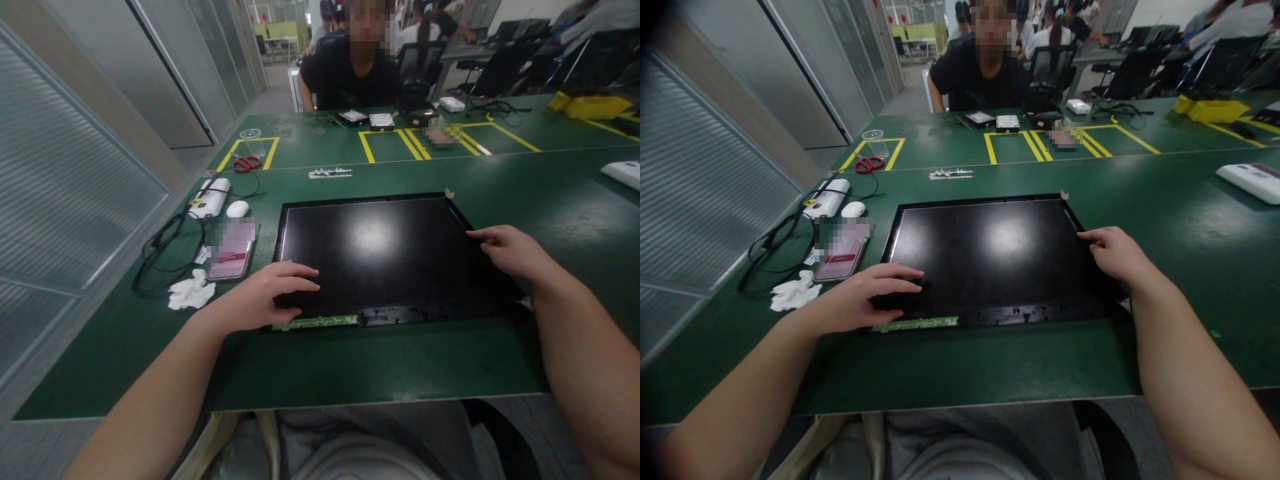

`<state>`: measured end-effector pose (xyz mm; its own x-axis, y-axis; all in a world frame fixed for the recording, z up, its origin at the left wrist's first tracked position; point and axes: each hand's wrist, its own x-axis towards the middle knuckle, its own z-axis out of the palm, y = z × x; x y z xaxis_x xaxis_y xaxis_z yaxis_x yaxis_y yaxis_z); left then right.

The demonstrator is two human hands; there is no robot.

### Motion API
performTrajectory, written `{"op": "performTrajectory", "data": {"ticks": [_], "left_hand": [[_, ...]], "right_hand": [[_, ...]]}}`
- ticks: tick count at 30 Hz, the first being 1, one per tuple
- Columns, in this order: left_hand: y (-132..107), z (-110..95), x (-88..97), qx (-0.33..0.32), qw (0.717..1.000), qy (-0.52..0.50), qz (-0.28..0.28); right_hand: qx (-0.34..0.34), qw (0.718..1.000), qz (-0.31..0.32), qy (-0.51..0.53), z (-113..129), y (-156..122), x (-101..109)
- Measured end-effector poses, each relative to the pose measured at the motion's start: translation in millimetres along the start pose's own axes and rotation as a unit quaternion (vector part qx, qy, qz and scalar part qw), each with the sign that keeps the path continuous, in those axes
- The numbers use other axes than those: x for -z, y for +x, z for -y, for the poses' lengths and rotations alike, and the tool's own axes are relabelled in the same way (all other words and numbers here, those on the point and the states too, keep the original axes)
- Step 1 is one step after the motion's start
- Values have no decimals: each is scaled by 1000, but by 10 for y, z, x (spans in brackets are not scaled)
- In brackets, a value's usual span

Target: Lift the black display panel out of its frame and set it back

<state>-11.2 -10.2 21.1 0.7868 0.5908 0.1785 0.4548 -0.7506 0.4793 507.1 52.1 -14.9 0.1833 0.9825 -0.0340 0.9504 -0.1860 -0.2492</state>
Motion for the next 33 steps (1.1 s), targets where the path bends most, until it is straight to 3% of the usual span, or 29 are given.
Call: {"op": "performTrajectory", "data": {"ticks": [6, 15, 21, 24, 29, 33], "left_hand": [[2, -3, 0, 11, 1000, -7, 5], [6, -8, 3, 24, 1000, -11, 11], [-11, -2, 7, 33, 999, -13, 11], [-21, 10, -3, 76, 996, 24, -35], [-15, 87, -65, 229, 962, 72, -128], [1, 183, -119, 305, 943, 81, -108]], "right_hand": [[-7, 1000, -21, 9, 55, -40, 19], [-38, 999, 17, 10, 165, -77, 70], [24, 999, -19, 19, 16, -12, 25], [29, 999, -14, 29, -33, 3, 7], [28, 999, -9, 21, -75, 8, -26], [44, 999, -14, 11, -119, 16, -50]]}}
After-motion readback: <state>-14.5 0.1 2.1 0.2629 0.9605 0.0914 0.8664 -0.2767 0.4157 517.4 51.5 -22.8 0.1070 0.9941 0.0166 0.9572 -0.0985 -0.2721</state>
